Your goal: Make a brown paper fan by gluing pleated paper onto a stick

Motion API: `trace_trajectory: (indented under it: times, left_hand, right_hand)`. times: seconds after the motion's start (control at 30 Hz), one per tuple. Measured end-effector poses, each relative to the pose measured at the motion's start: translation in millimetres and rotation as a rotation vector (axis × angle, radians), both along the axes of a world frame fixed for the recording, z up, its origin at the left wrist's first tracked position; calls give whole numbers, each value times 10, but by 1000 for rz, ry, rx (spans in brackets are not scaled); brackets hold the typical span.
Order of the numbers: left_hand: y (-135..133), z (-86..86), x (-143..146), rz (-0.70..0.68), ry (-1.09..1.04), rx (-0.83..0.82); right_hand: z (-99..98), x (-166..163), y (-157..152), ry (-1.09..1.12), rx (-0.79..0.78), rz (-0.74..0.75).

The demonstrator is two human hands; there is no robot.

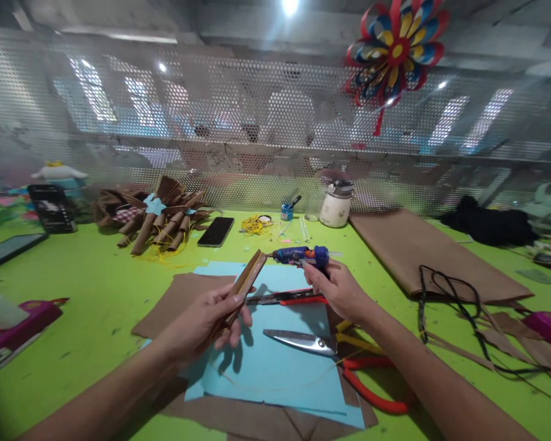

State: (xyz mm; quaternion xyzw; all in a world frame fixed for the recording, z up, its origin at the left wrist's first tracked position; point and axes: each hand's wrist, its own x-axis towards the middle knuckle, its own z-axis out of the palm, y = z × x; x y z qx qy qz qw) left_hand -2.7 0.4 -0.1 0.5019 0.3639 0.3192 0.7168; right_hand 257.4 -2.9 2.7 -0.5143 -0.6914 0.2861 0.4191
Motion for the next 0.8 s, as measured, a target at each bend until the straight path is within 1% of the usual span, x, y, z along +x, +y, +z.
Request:
trace_trajectory:
  times: [0.33, 0.6, 0.8]
  left_hand:
    - [-11, 34, 0, -6, 5, -1]
    - [0, 34, -2, 2, -26, -15]
    - [-7, 39, 3, 18, -28, -24]
  right_hand:
    - [24, -32, -18, 11, 8, 27]
    - [132, -134, -129, -102, 14, 78]
    - [156, -170, -182, -89, -12, 122]
